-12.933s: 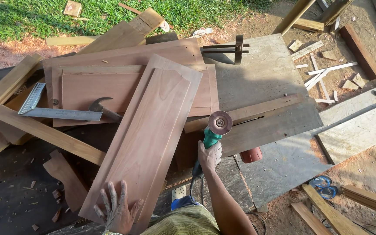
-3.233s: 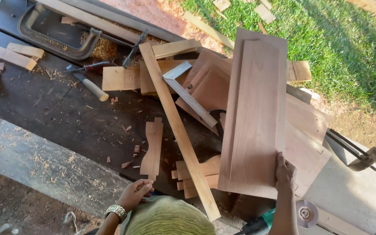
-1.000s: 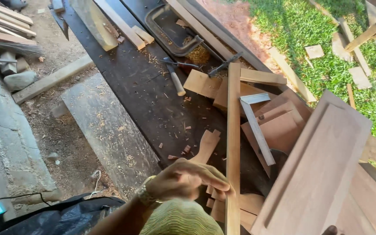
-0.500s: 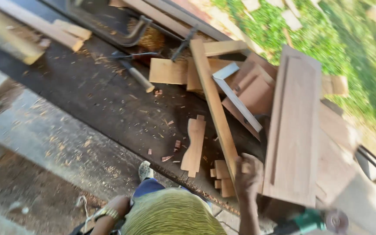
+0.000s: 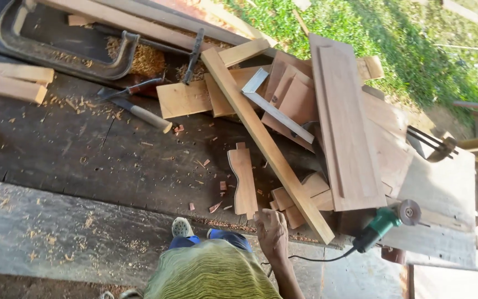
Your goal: The person uses a handheld electric sander to smooth the surface of a rectangular wooden board. They move the sander across the board, flip it to sand the other side, and then set the board aside.
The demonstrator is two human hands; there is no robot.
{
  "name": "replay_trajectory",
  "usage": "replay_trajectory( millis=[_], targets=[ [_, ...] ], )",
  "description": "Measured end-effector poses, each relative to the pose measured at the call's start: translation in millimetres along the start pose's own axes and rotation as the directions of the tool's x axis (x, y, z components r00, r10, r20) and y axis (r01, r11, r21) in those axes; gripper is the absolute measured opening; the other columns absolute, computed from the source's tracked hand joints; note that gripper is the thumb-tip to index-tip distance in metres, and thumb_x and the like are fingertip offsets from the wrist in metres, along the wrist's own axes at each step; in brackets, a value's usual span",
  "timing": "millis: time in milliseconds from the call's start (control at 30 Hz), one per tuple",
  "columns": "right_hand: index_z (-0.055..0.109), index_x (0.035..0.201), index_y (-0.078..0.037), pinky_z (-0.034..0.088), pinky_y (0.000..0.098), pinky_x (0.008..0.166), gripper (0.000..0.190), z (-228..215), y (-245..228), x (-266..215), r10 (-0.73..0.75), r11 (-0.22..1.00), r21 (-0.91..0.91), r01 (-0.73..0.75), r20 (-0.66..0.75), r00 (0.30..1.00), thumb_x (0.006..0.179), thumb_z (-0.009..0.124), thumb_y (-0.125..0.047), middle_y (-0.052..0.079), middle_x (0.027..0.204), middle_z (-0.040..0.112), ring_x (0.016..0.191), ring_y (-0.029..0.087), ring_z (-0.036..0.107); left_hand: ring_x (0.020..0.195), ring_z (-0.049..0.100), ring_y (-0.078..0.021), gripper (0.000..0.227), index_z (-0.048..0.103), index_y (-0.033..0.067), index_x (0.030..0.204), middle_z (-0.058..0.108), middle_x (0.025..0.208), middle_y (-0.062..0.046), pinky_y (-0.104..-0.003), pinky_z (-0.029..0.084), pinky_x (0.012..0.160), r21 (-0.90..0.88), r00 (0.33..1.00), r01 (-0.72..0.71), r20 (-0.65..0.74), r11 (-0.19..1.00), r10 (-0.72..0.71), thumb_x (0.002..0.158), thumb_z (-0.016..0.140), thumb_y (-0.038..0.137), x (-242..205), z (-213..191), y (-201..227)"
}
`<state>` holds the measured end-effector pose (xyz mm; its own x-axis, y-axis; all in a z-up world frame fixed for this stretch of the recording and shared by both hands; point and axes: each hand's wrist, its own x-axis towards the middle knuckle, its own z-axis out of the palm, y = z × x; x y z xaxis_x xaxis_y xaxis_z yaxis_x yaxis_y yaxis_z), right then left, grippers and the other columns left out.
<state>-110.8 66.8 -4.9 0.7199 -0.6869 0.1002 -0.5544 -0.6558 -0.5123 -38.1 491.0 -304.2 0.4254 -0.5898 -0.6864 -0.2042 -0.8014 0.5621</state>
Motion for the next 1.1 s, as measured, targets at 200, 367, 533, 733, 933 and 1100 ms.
replay_trajectory(
  millis=[200, 367, 533, 733, 933, 1100],
  targets=[
    [0.06, 0.121, -0.003, 0.051, 0.0457, 0.09, 0.05, -11.0, 39.9, 16.1, 0.241, 0.966, -0.104, -0.237, 0.031, 0.97, 0.09, 0.074, -0.039, 0.023, 0.118, 0.063, 0.109, 0.036, 0.062, 0.087, 0.081, -0.018, 0.032, 0.071, 0.0174, 0.125, 0.085, 0.103, -0.007, -0.037, 0.064, 0.09, -0.104, 0.949, 0.19, 0.273, 0.976, -0.156, 0.102, 0.053, 0.029, 53.7, -162.3, 97.0],
    [0.053, 0.134, 0.001, 0.047, 0.048, 0.1, 0.065, -14.7, 67.0, 67.8, 0.06, 0.989, -0.127, -0.07, -0.087, 0.994, 0.086, 0.074, -0.036, 0.024, 0.128, 0.059, 0.119, 0.041, 0.057, 0.088, 0.078, -0.0125, 0.034, 0.07, 0.0159, 0.126, 0.085, 0.099, -0.005, -0.036, 0.059, 0.09, -0.18, 0.994, 0.006, -0.104, 0.984, -0.025, 0.096, 0.06, 0.028, 62.4, -229.7, 169.6],
    [0.051, 0.138, 0.0, 0.044, 0.0491, 0.103, 0.069, -14.5, 65.3, 131.6, 0.003, 0.993, -0.122, -0.011, -0.063, 0.998, 0.085, 0.075, -0.038, 0.022, 0.139, 0.055, 0.126, 0.041, 0.053, 0.087, 0.075, -0.0201, 0.037, 0.067, 0.0202, 0.131, 0.083, 0.104, -0.003, -0.041, 0.06, 0.087, -0.183, 0.996, 0.076, -0.033, 0.98, -0.084, 0.096, 0.06, 0.031, 36.9, -219.2, 255.0],
    [0.05, 0.14, -0.002, 0.045, 0.0481, 0.102, 0.076, 8.4, 92.9, 191.5, 0.043, 0.995, -0.101, -0.024, 0.192, 0.98, 0.086, 0.075, -0.05, 0.024, 0.134, 0.06, 0.124, 0.041, 0.056, 0.092, 0.075, -0.018, 0.039, 0.07, 0.0181, 0.127, 0.081, 0.107, -0.006, -0.037, 0.058, 0.09, -0.204, 0.998, -0.022, -0.061, 0.979, 0.01, 0.09, 0.066, 0.031, 40.2, -172.0, 252.5],
    [0.058, 0.133, -0.006, 0.051, 0.0474, 0.096, 0.072, 1.1, 81.2, 201.8, 0.131, 0.991, -0.024, -0.131, 0.366, 0.921, 0.08, 0.078, -0.052, 0.022, 0.12, 0.069, 0.115, 0.039, 0.064, 0.096, 0.076, -0.0192, 0.042, 0.07, 0.0117, 0.127, 0.081, 0.107, -0.009, -0.035, 0.057, 0.09, -0.36, 0.991, 0.038, -0.108, 0.932, -0.082, 0.089, 0.066, 0.03, 13.7, -170.3, 256.0],
    [0.06, 0.136, -0.015, 0.051, 0.0478, 0.095, 0.071, -6.4, 64.1, 194.0, 0.153, 0.988, -0.035, -0.15, 0.319, 0.935, 0.077, 0.08, -0.048, 0.019, 0.118, 0.068, 0.113, 0.037, 0.063, 0.1, 0.077, -0.0179, 0.043, 0.066, 0.0105, 0.131, 0.082, 0.107, -0.008, -0.034, 0.057, 0.092, -0.468, 0.987, 0.06, -0.106, 0.882, -0.124, 0.092, 0.062, 0.028, -8.0, -198.9, 276.6]
  ],
)
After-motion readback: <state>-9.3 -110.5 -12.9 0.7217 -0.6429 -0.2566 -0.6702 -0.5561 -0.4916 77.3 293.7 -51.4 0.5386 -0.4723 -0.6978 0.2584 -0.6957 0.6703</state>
